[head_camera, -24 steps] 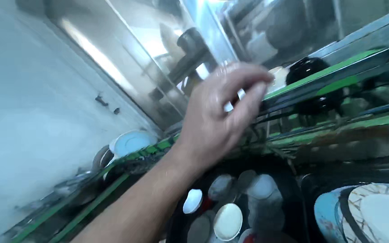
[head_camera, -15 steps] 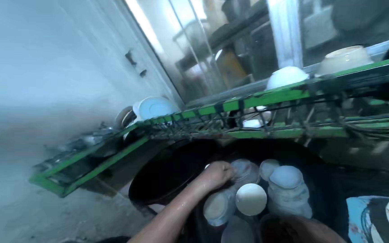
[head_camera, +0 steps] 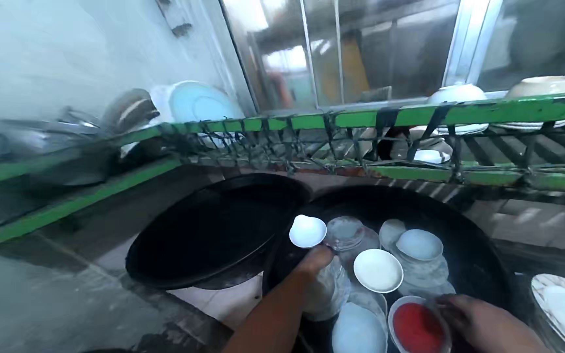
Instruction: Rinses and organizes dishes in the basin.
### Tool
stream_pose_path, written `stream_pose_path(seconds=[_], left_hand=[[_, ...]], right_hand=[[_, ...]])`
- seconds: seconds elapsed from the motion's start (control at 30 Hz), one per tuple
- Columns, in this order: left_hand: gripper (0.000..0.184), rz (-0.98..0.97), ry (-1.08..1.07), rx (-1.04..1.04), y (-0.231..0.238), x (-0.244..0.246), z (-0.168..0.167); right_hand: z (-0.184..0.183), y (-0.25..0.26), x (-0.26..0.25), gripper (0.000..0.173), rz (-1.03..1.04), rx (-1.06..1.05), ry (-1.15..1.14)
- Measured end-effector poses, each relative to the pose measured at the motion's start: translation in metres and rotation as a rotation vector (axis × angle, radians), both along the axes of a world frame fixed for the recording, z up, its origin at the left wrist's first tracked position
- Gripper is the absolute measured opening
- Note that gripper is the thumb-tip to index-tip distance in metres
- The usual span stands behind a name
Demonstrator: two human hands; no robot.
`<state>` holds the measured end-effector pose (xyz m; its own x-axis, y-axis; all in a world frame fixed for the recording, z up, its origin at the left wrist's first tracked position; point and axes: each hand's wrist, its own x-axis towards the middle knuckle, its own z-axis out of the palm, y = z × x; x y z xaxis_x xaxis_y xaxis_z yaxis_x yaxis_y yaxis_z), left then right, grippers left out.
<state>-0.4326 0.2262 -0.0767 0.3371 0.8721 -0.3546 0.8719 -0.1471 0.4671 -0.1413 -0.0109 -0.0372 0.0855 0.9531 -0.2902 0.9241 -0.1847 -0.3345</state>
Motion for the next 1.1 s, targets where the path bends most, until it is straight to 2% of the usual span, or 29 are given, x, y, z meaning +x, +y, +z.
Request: stream_pose_path(seconds=[0.1, 0.17, 0.33, 0.4, 0.47, 0.53, 0.6, 0.7, 0.77, 0.83, 0.97, 1.03, 1.07, 1.1], left_hand=[[0.050, -0.019, 0.024, -0.036, -0.002, 0.002, -0.003], [0.047, -0.009, 0.052, -0.032, -0.008, 0.002, -0.007], [0.048, 0.053, 0.378, 0.039, -0.006, 0.018, -0.005], [0.044, 0.025, 0.398, 0.026, -0.009, 0.016, 0.008], [0.043, -0.011, 0.237, 0.023, -0.003, 0.005, 0.010], [0.041, 0.073, -0.161, 0.005, 0.002, -0.008, 0.007], [0.042, 0.189, -0.452, -0.073, -0.005, -0.013, 0.016], [0.043, 0.203, -0.551, -0.063, -0.025, -0.002, 0.040], [0.040, 0.086, -0.460, 0.037, -0.043, 0.015, 0.061], [0.038, -0.142, -0.339, 0.147, -0.062, 0.038, 0.077], [0.033, -0.568, -0.127, 0.441, -0.095, 0.092, 0.075], [0.030, -0.672, -0.184, 0.516, -0.105, 0.113, 0.067], [0.029, -0.689, -0.244, 0.520, -0.104, 0.120, 0.062], [0.031, -0.670, -0.322, 0.489, -0.101, 0.126, 0.059]], right_hand=[[-0.007, 0.003, 0.003, 0.037, -0.034, 0.039, 0.002], [-0.006, 0.004, 0.002, 0.038, -0.057, 0.024, 0.004], [0.004, 0.009, -0.004, 0.041, -0.067, -0.097, -0.015], [0.005, 0.013, -0.005, 0.041, -0.070, -0.124, -0.001], [0.002, 0.018, -0.002, 0.038, -0.075, -0.086, 0.050], [-0.005, 0.024, 0.003, 0.036, -0.083, 0.027, 0.132], [-0.015, 0.030, 0.006, 0.036, -0.126, 0.192, 0.290], [-0.019, 0.044, -0.002, 0.035, -0.289, 0.367, 0.598], [-0.014, 0.054, -0.010, 0.037, -0.360, 0.405, 0.716], [-0.012, 0.065, -0.015, 0.040, -0.400, 0.425, 0.866], [-0.010, 0.083, -0.016, 0.056, -0.488, 0.331, 1.325], [-0.009, 0.088, -0.014, 0.047, -0.612, 0.313, 1.481], [-0.009, 0.090, -0.013, 0.044, -0.682, 0.334, 1.482], [-0.010, 0.092, -0.011, 0.048, -0.755, 0.388, 1.432]])
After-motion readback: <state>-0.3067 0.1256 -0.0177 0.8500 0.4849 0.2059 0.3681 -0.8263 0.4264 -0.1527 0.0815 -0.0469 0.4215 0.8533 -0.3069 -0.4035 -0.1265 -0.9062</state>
